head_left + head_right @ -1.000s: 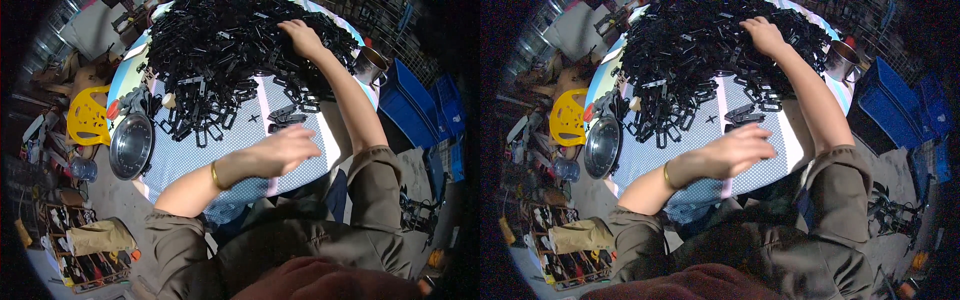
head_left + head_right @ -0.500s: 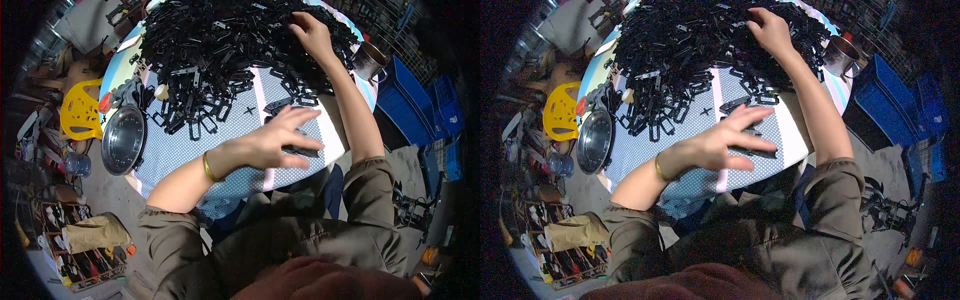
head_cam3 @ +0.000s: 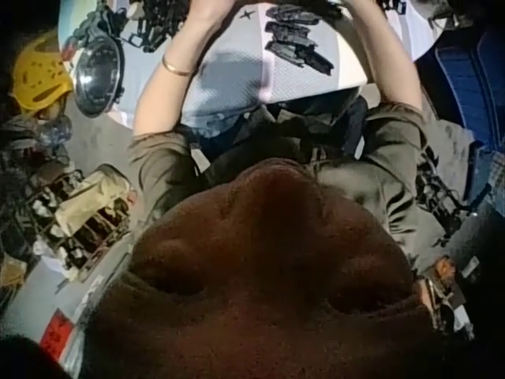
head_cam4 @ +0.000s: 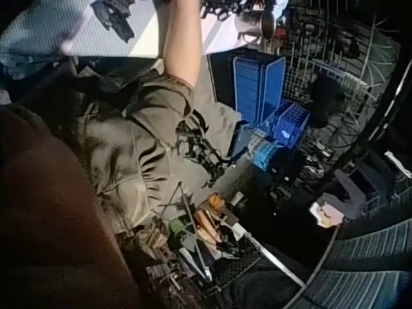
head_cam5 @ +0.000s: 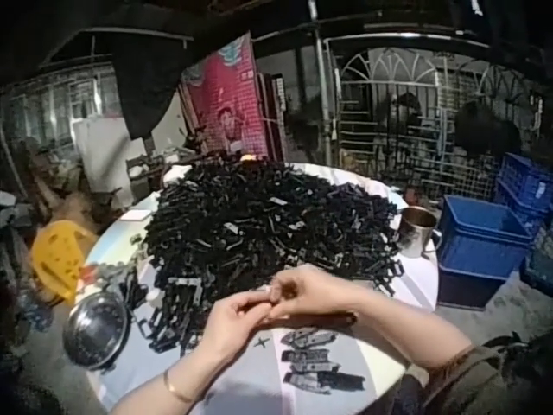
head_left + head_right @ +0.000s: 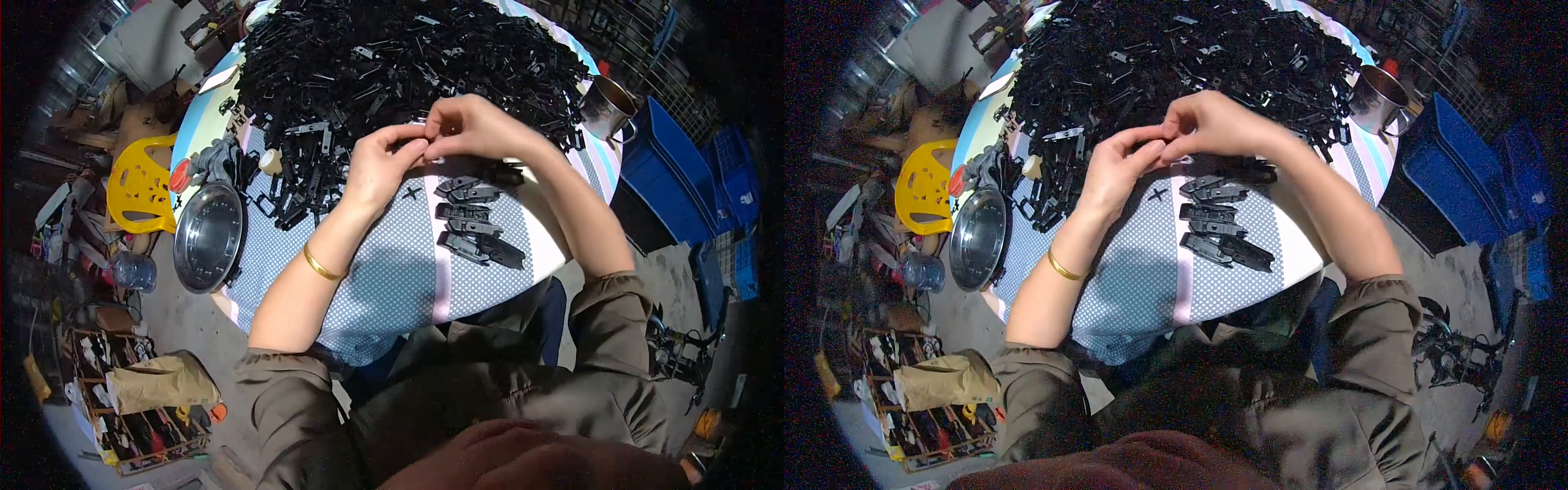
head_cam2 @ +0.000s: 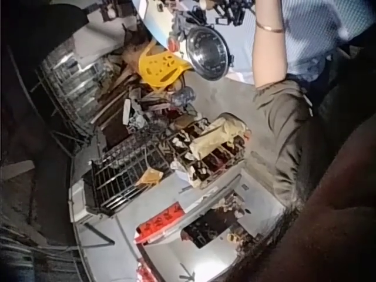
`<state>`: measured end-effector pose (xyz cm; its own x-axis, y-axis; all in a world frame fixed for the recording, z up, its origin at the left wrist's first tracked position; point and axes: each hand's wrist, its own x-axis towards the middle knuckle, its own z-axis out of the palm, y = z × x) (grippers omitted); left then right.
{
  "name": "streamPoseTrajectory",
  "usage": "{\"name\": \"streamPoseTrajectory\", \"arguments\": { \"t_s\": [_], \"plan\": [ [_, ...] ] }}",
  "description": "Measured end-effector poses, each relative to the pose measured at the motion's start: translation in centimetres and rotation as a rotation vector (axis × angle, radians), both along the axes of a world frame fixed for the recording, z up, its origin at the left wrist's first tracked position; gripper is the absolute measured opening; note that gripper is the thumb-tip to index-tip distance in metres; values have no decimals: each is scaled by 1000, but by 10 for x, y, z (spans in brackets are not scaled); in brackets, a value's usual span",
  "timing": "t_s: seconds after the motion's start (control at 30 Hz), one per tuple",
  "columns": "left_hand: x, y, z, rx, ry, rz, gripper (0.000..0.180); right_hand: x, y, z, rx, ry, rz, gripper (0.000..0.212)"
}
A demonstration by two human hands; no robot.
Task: Sorting and inspecting small black plastic components on a workbench.
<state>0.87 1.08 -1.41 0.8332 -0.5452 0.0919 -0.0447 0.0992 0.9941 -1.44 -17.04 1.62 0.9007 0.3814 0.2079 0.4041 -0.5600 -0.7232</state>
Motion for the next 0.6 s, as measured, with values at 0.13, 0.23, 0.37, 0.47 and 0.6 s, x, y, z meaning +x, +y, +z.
{"name": "streamPoseTrajectory", "arguments": {
  "t_s": [0.13, 0.23, 0.37, 0.47, 0.6],
  "plan": [
    [-9, -5, 0, 55, 83, 26, 30, 45, -46, 3, -58, -161, -310, 19],
    [-3, -10, -22, 17, 39, -8, 35, 88, -92, -3, -476, -566, -697, 21],
    [-3, -10, -25, 74, 145, -53, 32, 126, -126, -11, -452, -529, -846, 23],
    [-4, -8, -28, 53, 146, -19, 28, 145, -105, -6, -501, -538, -782, 36],
    [-8, -15, -28, 22, 143, -2, 27, 183, -106, -27, -682, -784, -813, 31]
  ]
}}
